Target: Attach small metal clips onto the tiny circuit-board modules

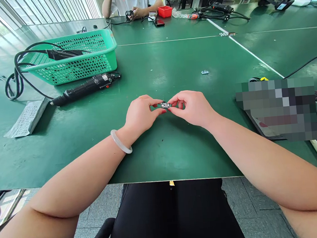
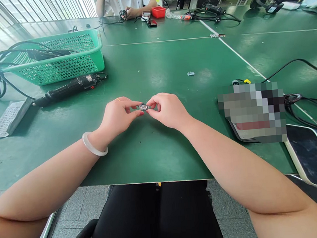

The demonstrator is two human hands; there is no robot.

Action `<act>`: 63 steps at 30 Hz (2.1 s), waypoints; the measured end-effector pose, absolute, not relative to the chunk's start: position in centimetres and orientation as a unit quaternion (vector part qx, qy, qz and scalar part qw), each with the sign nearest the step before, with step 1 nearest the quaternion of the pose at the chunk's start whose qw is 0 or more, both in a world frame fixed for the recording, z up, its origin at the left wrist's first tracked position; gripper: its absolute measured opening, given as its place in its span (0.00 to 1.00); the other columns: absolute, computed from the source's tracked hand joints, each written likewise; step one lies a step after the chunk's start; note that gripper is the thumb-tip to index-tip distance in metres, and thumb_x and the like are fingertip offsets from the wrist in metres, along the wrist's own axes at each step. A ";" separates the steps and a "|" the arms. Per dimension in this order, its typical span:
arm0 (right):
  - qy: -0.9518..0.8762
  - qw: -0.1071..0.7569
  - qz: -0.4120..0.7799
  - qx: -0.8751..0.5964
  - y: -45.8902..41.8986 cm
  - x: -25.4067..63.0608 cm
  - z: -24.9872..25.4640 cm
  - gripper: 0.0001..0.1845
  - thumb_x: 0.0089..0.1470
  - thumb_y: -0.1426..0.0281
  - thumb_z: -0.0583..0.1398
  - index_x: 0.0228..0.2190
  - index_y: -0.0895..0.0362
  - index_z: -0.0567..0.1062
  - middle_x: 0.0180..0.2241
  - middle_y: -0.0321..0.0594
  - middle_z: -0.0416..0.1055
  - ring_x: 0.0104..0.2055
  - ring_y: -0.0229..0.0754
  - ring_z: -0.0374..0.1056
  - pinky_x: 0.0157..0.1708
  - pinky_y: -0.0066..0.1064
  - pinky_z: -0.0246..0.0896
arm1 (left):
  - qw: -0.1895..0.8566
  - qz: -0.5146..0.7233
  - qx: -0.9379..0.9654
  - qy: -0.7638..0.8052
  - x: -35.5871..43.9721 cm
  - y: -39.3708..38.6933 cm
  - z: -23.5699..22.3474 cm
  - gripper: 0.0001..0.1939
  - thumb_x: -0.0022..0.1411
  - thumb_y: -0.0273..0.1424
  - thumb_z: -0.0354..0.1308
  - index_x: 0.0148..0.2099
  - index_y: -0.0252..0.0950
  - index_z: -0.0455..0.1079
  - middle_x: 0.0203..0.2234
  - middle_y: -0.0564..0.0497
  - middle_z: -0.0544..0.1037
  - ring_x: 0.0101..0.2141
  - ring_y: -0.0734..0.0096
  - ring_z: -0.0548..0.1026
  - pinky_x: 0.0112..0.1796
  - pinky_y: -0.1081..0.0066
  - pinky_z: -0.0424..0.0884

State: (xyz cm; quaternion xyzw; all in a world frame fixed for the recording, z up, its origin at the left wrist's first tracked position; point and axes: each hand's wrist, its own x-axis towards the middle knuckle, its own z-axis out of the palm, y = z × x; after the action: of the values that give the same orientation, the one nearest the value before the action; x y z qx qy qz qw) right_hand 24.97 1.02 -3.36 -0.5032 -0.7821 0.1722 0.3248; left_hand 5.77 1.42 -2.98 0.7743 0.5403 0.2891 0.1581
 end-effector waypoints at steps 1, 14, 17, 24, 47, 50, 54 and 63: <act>-0.786 0.320 0.166 -0.502 1.0 25.0 -3.4 0.08 0.50 0.65 0.62 0.32 0.55 0.79 0.27 0.38 0.71 0.26 0.37 0.60 0.28 0.32 0.53 | 0.155 0.290 0.776 0.539 5.8 1.4 -3.0 0.12 0.54 0.37 0.65 0.43 0.43 0.80 0.32 0.50 0.78 0.32 0.68 0.71 0.33 0.68 0.66; -0.802 0.308 0.137 -0.493 1.9 24.8 -4.2 0.09 0.53 0.66 0.60 0.35 0.54 0.79 0.28 0.38 0.71 0.29 0.39 0.62 0.29 0.32 0.54 | 0.113 0.283 0.783 0.543 5.7 1.7 -3.4 0.10 0.56 0.37 0.63 0.39 0.41 0.80 0.31 0.48 0.78 0.34 0.64 0.73 0.32 0.68 0.65; -0.801 0.308 0.140 -0.493 1.9 24.8 -4.2 0.09 0.53 0.67 0.60 0.35 0.55 0.79 0.28 0.38 0.71 0.29 0.39 0.62 0.29 0.32 0.54 | 0.114 0.285 0.783 0.541 5.7 1.7 -3.5 0.10 0.56 0.38 0.63 0.38 0.41 0.80 0.31 0.48 0.78 0.34 0.64 0.73 0.31 0.68 0.64; -0.801 0.311 0.138 -0.493 2.0 24.8 -4.3 0.09 0.53 0.65 0.61 0.34 0.54 0.79 0.28 0.38 0.71 0.28 0.39 0.62 0.30 0.32 0.54 | 0.119 0.285 0.784 0.539 5.8 1.7 -3.3 0.09 0.57 0.37 0.63 0.38 0.41 0.80 0.31 0.48 0.78 0.35 0.63 0.73 0.32 0.67 0.65; -0.765 0.339 0.180 -0.517 1.3 24.5 -3.8 0.09 0.51 0.63 0.62 0.31 0.55 0.79 0.29 0.38 0.73 0.25 0.37 0.61 0.28 0.32 0.55 | 0.249 0.321 0.738 0.539 6.0 1.6 -2.9 0.11 0.55 0.35 0.65 0.41 0.39 0.79 0.35 0.48 0.80 0.34 0.67 0.75 0.38 0.66 0.70; -0.759 0.356 0.177 -0.515 1.0 24.1 -3.7 0.08 0.50 0.64 0.62 0.30 0.55 0.78 0.29 0.38 0.74 0.26 0.37 0.62 0.28 0.33 0.57 | 0.448 0.353 0.647 0.507 6.5 1.4 -2.8 0.14 0.60 0.35 0.61 0.47 0.36 0.75 0.40 0.46 0.80 0.38 0.69 0.77 0.43 0.66 0.72; -0.767 0.355 0.156 -0.511 0.7 23.2 -3.7 0.05 0.49 0.67 0.63 0.28 0.55 0.76 0.29 0.39 0.74 0.27 0.38 0.63 0.29 0.33 0.57 | 0.629 0.384 0.506 0.449 7.4 0.8 -2.8 0.12 0.66 0.34 0.52 0.46 0.33 0.72 0.42 0.44 0.79 0.41 0.72 0.77 0.47 0.66 0.72; -0.768 0.328 0.149 -0.529 0.1 21.8 -3.8 0.04 0.49 0.68 0.64 0.27 0.56 0.75 0.29 0.38 0.73 0.29 0.38 0.64 0.28 0.32 0.56 | 0.693 0.383 0.418 0.446 7.0 1.0 -3.2 0.09 0.62 0.19 0.52 0.38 0.30 0.73 0.36 0.45 0.79 0.37 0.76 0.78 0.50 0.67 0.72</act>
State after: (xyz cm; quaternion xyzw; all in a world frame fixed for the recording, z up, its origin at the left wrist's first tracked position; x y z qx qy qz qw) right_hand 21.83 0.10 -3.77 -0.5294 -0.7680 0.1489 0.3282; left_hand 7.04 1.05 -3.22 0.4184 0.4456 0.3830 0.6926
